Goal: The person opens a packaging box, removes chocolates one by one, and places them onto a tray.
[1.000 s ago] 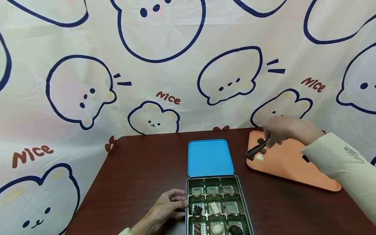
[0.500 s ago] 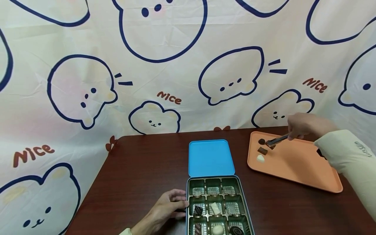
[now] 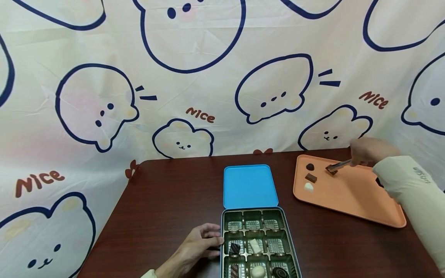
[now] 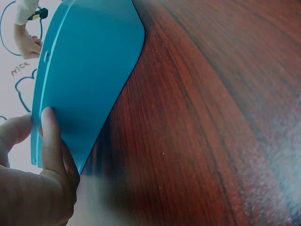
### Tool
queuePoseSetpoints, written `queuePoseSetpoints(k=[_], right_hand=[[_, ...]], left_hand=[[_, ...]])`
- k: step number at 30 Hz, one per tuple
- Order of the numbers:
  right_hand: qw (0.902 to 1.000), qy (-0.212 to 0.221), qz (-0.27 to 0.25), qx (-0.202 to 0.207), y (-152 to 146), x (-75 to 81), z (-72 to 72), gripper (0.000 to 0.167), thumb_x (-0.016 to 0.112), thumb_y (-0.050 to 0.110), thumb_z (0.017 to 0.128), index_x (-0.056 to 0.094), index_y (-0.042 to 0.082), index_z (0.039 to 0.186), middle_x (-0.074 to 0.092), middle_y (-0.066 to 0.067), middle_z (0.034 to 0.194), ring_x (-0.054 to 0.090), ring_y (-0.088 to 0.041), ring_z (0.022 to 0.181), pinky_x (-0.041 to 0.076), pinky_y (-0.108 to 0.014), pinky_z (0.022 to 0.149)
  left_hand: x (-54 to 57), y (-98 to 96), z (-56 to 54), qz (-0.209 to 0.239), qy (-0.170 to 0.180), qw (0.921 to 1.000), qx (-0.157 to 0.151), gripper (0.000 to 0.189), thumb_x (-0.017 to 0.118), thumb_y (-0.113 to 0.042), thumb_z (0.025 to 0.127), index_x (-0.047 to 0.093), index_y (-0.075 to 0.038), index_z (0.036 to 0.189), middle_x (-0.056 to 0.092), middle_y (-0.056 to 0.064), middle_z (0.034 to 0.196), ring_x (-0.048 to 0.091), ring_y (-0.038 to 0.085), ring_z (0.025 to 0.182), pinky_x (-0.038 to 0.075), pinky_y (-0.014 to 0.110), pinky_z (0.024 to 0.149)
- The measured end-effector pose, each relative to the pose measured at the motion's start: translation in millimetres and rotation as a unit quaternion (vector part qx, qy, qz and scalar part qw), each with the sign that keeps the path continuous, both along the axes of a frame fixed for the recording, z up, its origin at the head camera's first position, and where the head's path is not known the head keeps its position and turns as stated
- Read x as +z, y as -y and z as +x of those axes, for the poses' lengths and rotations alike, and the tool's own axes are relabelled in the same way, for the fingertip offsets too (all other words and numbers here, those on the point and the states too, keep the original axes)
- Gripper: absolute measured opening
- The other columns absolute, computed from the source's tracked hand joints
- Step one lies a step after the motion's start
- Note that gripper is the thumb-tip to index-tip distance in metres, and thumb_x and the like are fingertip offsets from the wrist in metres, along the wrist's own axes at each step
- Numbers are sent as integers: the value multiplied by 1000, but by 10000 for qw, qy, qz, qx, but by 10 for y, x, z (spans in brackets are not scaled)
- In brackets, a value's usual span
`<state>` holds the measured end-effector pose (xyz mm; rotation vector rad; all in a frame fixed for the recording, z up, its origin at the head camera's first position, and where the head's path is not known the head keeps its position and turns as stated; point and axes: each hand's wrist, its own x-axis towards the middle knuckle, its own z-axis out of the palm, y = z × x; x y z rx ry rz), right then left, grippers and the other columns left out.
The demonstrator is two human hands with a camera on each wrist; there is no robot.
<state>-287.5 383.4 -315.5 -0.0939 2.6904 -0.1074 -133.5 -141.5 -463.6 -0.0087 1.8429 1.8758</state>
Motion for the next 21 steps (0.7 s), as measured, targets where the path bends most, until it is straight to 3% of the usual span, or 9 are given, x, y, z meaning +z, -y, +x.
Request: queuePoseSetpoints(k=[4, 16, 21], right_hand=[[9994, 30, -163, -300, -52, -59, 17, 30, 72, 18, 89, 57, 12, 63, 55, -2, 63, 48, -16, 56, 36, -26, 50], [9982, 355, -18, -488, -148, -137, -43, 23, 74, 23, 89, 65, 6, 77, 63, -10, 77, 57, -24, 69, 48, -32, 57], [9995, -296, 6, -138, -45, -53, -11, 28, 76, 19, 86, 59, 8, 67, 56, -4, 65, 51, -18, 58, 40, -27, 52]], left_hand=[[8, -1, 4, -13, 22, 10000, 3, 50, 71, -3, 89, 48, 10, 132, 61, 15, 114, 65, 16, 88, 62, 32, 71], [10, -7, -1, -13, 48, 10000, 16, 50, 71, -2, 89, 49, 10, 132, 61, 15, 114, 65, 17, 89, 62, 35, 73], [10, -6, 6, 6, 50, 10000, 21, 50, 70, -1, 89, 48, 10, 132, 61, 15, 113, 65, 16, 88, 62, 33, 72]])
